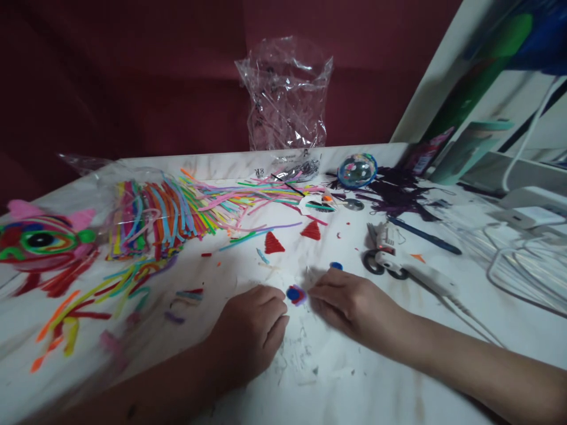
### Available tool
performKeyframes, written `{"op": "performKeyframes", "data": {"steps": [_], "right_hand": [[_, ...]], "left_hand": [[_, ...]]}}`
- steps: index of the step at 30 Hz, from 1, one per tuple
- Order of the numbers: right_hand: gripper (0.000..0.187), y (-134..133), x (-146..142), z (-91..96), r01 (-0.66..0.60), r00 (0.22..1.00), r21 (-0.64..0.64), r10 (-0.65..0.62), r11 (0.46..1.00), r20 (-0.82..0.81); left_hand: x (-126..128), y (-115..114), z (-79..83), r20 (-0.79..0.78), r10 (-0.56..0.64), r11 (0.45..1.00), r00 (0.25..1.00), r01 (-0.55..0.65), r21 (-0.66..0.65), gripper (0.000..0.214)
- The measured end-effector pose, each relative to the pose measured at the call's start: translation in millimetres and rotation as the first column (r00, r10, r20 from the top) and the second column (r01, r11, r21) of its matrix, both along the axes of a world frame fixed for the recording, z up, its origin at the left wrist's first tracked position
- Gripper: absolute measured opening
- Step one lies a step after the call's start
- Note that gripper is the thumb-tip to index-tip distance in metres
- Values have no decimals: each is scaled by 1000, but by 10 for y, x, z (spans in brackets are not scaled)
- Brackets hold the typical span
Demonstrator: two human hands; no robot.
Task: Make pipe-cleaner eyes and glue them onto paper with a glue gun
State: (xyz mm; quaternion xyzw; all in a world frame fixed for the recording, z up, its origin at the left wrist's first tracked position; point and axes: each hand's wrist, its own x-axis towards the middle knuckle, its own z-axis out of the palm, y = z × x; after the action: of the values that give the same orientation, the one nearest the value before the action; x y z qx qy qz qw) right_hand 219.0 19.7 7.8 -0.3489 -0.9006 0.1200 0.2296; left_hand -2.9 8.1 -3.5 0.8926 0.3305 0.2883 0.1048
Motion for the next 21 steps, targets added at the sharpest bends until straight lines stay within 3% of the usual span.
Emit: {"op": "performKeyframes", "data": {"steps": [4, 6, 10, 15, 19, 21], "right_hand": [[24, -39, -52, -70, -56, 983, 202, 19, 978, 182], [25, -38, -56, -77, -68, 977, 237, 17, 969, 211], [24, -36, -30, -49, -62, 993, 124, 50, 990, 104], [28, -46, -30, -39, -126, 978, 168, 94, 978, 186], [27, 17, 14, -26, -68, 995, -49, 64, 996, -81], [26, 53, 42, -26, -44, 991, -91, 32, 995, -129]], "left_hand": [[-3, -2, 12, -28, -12, 1000, 1000, 12, -1, 15], [-7, -3, 16, -34, -11, 1000, 999, 11, 0, 15], [-13, -9, 12, -35, -6, 1000, 999, 6, 7, 16], [-7, -10, 10, -54, -15, 1000, 998, 16, 6, 16], [-8, -3, 13, -54, -25, 1000, 998, 25, 5, 15], [-12, -2, 14, -51, -31, 999, 998, 31, 6, 15]]}}
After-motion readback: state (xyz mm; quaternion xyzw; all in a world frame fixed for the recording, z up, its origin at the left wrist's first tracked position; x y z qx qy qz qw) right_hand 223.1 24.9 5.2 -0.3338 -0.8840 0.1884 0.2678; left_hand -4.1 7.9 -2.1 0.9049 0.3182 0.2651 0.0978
